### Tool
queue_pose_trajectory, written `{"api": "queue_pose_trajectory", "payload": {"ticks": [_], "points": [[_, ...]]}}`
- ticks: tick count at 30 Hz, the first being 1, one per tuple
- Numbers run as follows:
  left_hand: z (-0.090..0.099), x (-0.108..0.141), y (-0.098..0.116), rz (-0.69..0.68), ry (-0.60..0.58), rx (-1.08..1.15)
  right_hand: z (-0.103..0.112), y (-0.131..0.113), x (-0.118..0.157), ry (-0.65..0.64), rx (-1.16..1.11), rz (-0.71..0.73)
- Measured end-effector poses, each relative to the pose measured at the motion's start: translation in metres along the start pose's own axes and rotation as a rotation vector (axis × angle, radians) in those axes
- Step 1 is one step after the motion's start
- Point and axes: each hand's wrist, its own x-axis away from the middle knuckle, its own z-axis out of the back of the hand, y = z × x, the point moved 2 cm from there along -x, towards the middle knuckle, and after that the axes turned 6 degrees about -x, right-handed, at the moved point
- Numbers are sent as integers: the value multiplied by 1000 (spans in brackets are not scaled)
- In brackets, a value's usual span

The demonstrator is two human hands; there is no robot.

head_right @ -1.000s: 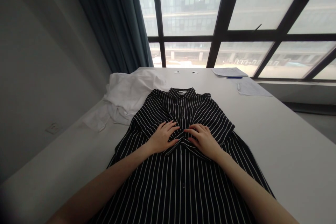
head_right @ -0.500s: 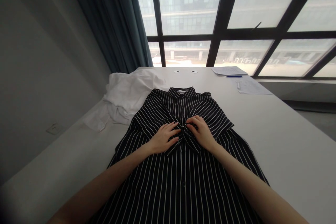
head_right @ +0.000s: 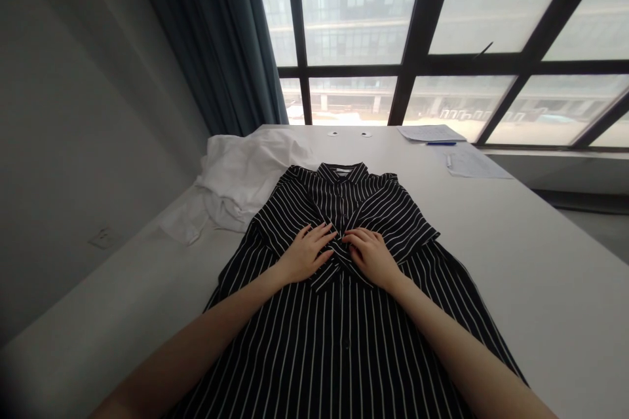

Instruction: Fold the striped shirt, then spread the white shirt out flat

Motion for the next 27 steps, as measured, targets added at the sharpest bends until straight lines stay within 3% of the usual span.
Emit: {"api": "queue_pose_trajectory", "payload": {"ticks": [3, 6, 9, 13, 17, 22, 27], "points": [[-2, 1, 2, 12, -2, -68, 0, 11, -1, -15, -56, -30], [4, 2, 3, -17, 50, -76, 5, 22, 0, 71, -98, -53], [8, 3, 6, -145, 50, -68, 7, 32, 3, 147, 83, -92], [4, 4, 5, -217, -23, -50, 1, 41, 10, 78, 310, -199], [2, 5, 4, -200, -15, -54, -3, 50, 12, 4, 297, -235], [8, 5, 8, -288, -27, -57, 10, 67, 5, 21, 171, -259], [7, 5, 7, -308, -90, -27, 25, 84, 3, -52, 386, -377]]}}
